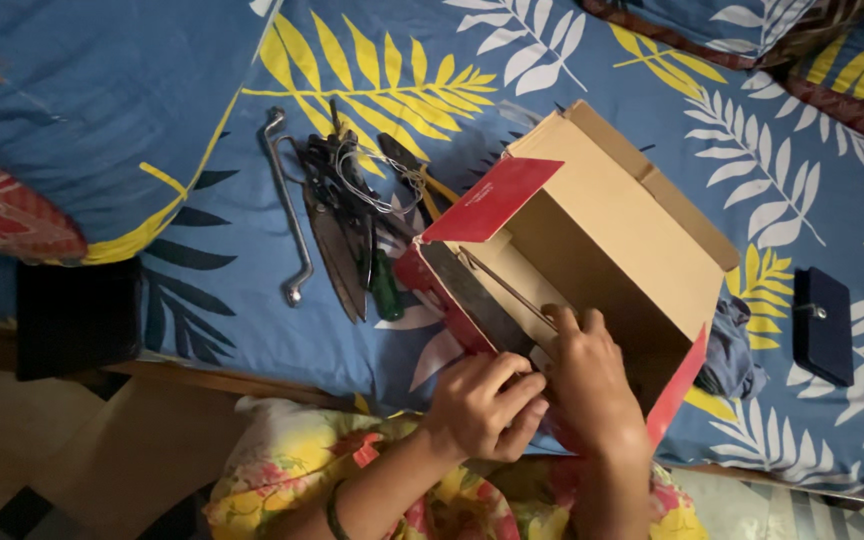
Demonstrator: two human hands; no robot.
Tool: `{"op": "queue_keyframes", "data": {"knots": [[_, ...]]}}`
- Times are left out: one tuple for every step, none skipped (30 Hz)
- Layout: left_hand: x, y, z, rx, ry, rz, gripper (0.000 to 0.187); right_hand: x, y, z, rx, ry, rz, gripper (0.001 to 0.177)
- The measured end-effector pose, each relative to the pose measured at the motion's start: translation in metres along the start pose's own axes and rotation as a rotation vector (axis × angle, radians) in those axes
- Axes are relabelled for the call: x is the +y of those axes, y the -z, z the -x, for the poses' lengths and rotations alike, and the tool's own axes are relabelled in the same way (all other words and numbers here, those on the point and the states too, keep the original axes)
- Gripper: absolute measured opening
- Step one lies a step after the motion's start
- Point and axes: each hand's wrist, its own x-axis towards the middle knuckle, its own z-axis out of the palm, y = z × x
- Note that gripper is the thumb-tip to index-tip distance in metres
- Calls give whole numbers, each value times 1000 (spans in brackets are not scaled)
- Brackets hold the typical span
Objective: The person packs various tools and hardware into a red cardboard box. They place a metal file, a wrench, a screwdriver, pliers, scissors, and a package of screws into the box one by one.
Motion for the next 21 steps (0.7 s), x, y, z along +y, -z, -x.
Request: {"op": "queue_keyframes", "data": {"knots": [[0,0,-1,-3,-2,1,18,-1,0,-1,20,37,-25,58],[0,0,-1,-7,-3,2,18,-2,2,0,13,38,-54,60],[0,1,-3,-10,-4,3,18,-4,5,1,5,39,-83,62],[0,2,-3,-8,-8,9,19,-6,7,2,-2,40,-112,63],[1,4,-3,-7,-12,15,21,-8,9,2,1,19,-127,61],[1,5,-4,-5,-17,20,23,-10,10,1,6,0,-142,58],[-1,6,-4,25,-36,23,23,-12,12,1,11,-20,-157,56],[-4,8,-4,56,-56,25,22,-13,13,0,33,1,-140,57],[-9,8,-3,86,-76,27,22,-13,15,0,55,22,-123,58],[-16,7,-3,140,-91,3,23,-13,16,1,76,45,-106,59],[-26,6,-5,193,-106,-20,25,-14,15,1,108,7,-128,54],[-36,5,-8,246,-119,-43,26,-16,13,2,139,-31,-149,49],[-49,6,-14,273,-72,-67,25,-17,11,3,169,-70,-170,44],[-59,12,-19,300,-26,-92,24,-17,11,5,185,-54,-195,41],[-60,26,-16,314,66,-236,19,-16,11,7,200,-37,-219,37],[-62,44,-14,327,158,-378,14,-15,11,9,217,-22,-242,34],[-68,57,-19,339,252,-474,15,-14,10,10,251,15,-191,33],[-72,68,-24,350,347,-568,18,-12,9,11,284,51,-140,33],[-78,76,-29,322,457,-707,23,-11,7,11,318,87,-87,33],[-84,83,-30,291,570,-846,28,-9,6,12,316,65,-77,33],[-90,89,-29,282,610,-897,33,-7,4,13,314,42,-66,34]]}}
